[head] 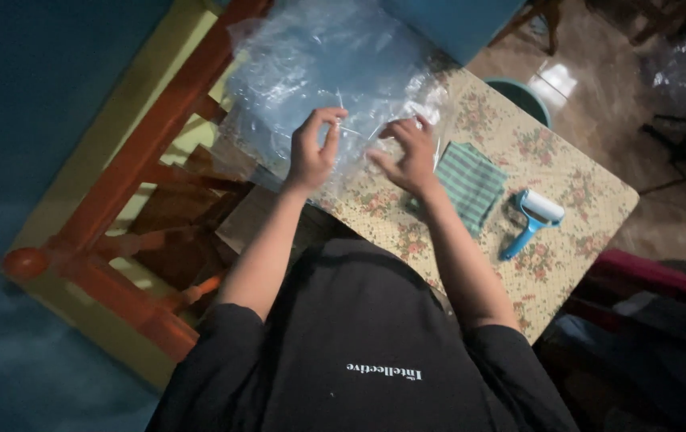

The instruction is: A person uses a lint roller to clean a green striped shirt, folds it neatly, and then places it into a clear plastic shipping bag.

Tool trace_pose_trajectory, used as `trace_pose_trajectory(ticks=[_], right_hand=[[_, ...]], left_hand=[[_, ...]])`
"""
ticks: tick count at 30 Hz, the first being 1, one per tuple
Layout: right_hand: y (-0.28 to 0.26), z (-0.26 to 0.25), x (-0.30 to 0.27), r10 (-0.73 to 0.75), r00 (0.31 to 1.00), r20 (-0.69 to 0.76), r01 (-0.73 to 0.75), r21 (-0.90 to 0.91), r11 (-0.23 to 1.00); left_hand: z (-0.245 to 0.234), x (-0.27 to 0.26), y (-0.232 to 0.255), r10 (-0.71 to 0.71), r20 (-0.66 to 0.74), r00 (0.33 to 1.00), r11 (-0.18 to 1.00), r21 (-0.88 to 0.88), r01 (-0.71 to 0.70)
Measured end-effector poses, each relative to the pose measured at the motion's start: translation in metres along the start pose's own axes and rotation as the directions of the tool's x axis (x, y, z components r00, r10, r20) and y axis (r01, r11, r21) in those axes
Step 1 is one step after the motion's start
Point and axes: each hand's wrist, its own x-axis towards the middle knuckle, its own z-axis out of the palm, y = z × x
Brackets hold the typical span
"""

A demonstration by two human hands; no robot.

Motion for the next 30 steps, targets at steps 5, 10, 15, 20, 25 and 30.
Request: trace_pose_trajectory(ticks=[5,10,15,20,25,30], right_hand=[[0.026,-0.079,-0.064,0.456,0.88,-0.13,-0.446,0.104,0.889],[0.067,-0.086,-0.16,0.86,0.348,0.373,-0.741,0.672,0.008],[0.046,-0.099,-0.2,0.818,0.334,0.468,-0.915,0.368,0.163],[0.114,-0.092,-0.289,0.9,0.397,0.181,-0.746,0.635,0.202],[0.123,-0.131,-0.29,0.964,0.112,-0.242,-0.657,0.71,0.255],[0.103,-0.142,-0.251,0.863,-0.007,-0.506,-0.55,0.723,0.419]], left_hand=[[0.026,0.0,0.005,-0.386,0.177,0.905,0.396,-0.855,0.336],[0.068,-0.005,-0.023,-0.384,0.461,0.8,-0.033,-0.873,0.487],[0.114,-0.005,-0.063,-0.32,0.63,0.708,-0.137,-0.77,0.624],[0.131,0.018,-0.078,-0.304,0.706,0.64,0.287,-0.572,0.768],[0.142,0.08,-0.091,-0.583,0.477,0.657,0.713,-0.086,0.695],[0.146,0.11,-0.011,-0.079,0.252,0.965,0.981,0.193,0.03]])
